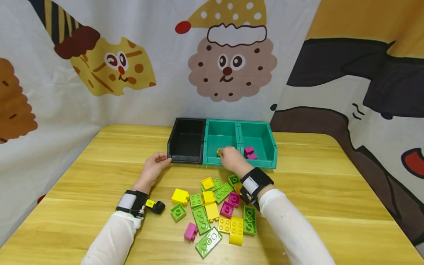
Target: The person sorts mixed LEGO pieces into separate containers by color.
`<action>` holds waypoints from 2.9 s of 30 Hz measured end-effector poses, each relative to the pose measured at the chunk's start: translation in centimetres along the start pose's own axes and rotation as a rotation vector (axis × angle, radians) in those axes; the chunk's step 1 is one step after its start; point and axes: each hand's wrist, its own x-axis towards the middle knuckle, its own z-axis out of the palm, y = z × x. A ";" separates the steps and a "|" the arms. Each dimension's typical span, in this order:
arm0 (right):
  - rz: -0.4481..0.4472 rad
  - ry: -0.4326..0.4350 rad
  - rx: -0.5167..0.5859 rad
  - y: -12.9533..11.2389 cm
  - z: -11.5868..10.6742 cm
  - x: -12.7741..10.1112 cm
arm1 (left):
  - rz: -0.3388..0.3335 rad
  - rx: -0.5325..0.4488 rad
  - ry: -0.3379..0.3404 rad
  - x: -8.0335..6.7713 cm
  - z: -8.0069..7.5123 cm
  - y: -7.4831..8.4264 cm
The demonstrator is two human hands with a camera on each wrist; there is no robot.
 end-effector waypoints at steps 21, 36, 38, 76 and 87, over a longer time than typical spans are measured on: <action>-0.041 0.136 0.289 2.4 -5.0 -4.9 | -0.007 0.006 0.008 0.1 -0.1 -0.1; -0.007 0.167 0.376 4.8 -4.1 -9.9 | -0.013 -0.005 -0.001 0.2 0.2 0.1; 0.017 0.149 0.369 5.4 -3.9 -10.2 | -0.014 -0.012 0.001 0.2 0.2 0.1; 0.113 0.147 0.361 8.7 0.5 -9.7 | -0.028 0.002 -0.005 0.0 0.1 0.2; 0.134 0.139 0.345 9.1 0.5 -9.8 | -0.027 0.000 -0.004 0.1 0.0 0.0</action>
